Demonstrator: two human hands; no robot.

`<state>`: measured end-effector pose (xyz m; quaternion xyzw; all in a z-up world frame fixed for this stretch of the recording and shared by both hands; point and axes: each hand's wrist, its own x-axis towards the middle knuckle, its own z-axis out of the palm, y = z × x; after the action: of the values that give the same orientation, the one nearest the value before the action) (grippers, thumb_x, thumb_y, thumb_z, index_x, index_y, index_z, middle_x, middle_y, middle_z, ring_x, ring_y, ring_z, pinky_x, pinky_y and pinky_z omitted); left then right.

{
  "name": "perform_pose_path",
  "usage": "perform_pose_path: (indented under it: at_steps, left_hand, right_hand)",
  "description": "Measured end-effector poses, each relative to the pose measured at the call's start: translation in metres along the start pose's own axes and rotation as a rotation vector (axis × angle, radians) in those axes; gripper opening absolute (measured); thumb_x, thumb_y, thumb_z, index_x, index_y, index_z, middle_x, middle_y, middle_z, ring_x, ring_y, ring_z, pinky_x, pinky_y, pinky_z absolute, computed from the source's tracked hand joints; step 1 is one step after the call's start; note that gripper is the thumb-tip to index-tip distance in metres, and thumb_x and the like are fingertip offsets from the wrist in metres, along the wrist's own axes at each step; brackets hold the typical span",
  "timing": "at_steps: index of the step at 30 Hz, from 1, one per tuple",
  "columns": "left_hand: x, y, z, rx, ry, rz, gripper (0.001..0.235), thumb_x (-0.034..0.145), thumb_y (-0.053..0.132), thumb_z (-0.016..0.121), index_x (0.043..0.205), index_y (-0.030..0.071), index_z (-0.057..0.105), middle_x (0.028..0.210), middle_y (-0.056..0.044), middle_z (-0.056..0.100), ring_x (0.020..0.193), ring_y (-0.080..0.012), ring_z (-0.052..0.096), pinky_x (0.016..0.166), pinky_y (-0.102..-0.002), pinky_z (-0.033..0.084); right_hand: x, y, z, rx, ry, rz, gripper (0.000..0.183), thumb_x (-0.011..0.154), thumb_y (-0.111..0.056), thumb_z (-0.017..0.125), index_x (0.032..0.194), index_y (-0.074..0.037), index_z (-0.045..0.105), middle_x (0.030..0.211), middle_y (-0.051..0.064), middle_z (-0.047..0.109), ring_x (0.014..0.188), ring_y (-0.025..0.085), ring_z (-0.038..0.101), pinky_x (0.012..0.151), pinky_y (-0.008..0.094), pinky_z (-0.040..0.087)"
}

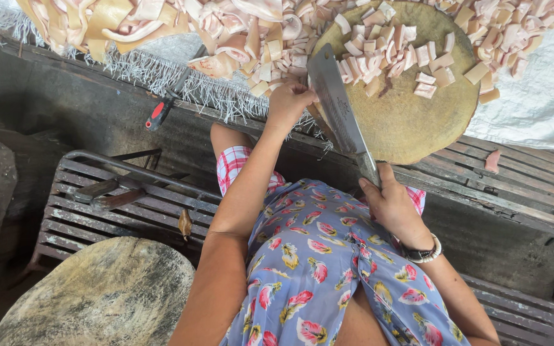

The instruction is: The person sits on a low metal bench and uses a large knife to cut strips of pale, processed meat into small cubes on a round wooden cutting board. The cut pieces are pushed aside on the board as the person continues to slice more strips from a pile.

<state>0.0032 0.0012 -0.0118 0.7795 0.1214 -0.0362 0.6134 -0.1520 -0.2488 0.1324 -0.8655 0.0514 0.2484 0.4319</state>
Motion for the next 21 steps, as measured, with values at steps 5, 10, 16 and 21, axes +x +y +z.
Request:
perform_pose_path:
  at_steps: [5, 10, 16, 21]
  left_hand:
    - [-0.001, 0.000, -0.001, 0.070, 0.030, 0.006, 0.030, 0.073, 0.029, 0.080, 0.083, 0.000, 0.078, 0.069, -0.007, 0.074, 0.062, -0.0143, 0.069, 0.062, -0.028, 0.053]
    - [-0.002, -0.001, 0.001, 0.041, 0.037, 0.005, 0.030, 0.073, 0.027, 0.082, 0.082, 0.000, 0.077, 0.071, -0.008, 0.075, 0.063, -0.0141, 0.069, 0.061, -0.028, 0.053]
    - [-0.004, -0.003, 0.003, 0.038, 0.046, 0.041, 0.029, 0.075, 0.026, 0.080, 0.084, -0.002, 0.076, 0.070, -0.008, 0.075, 0.063, -0.0133, 0.070, 0.063, -0.028, 0.054]
    - [-0.010, -0.006, 0.004, -0.014, 0.028, 0.010, 0.027, 0.077, 0.023, 0.079, 0.085, -0.002, 0.076, 0.069, -0.006, 0.073, 0.060, -0.0106, 0.065, 0.059, -0.027, 0.051]
  right_hand:
    - [0.006, 0.011, 0.014, -0.255, 0.108, -0.218, 0.043, 0.099, -0.024, 0.061, 0.126, 0.004, 0.043, 0.066, 0.026, 0.065, 0.063, 0.045, 0.066, 0.055, 0.051, 0.050]
    - [0.012, 0.012, 0.019, -0.379, 0.128, -0.239, 0.041, 0.100, -0.024, 0.060, 0.123, 0.004, 0.041, 0.070, 0.031, 0.064, 0.070, 0.051, 0.065, 0.059, 0.057, 0.050]
    - [0.034, 0.003, 0.019, -0.415, 0.142, -0.287, 0.037, 0.102, -0.023, 0.060, 0.120, 0.003, 0.042, 0.072, 0.033, 0.063, 0.072, 0.054, 0.064, 0.062, 0.059, 0.050]
    - [0.061, -0.002, 0.018, -0.361, 0.131, -0.340, 0.037, 0.102, -0.023, 0.060, 0.121, 0.003, 0.042, 0.073, 0.033, 0.064, 0.073, 0.053, 0.065, 0.064, 0.059, 0.050]
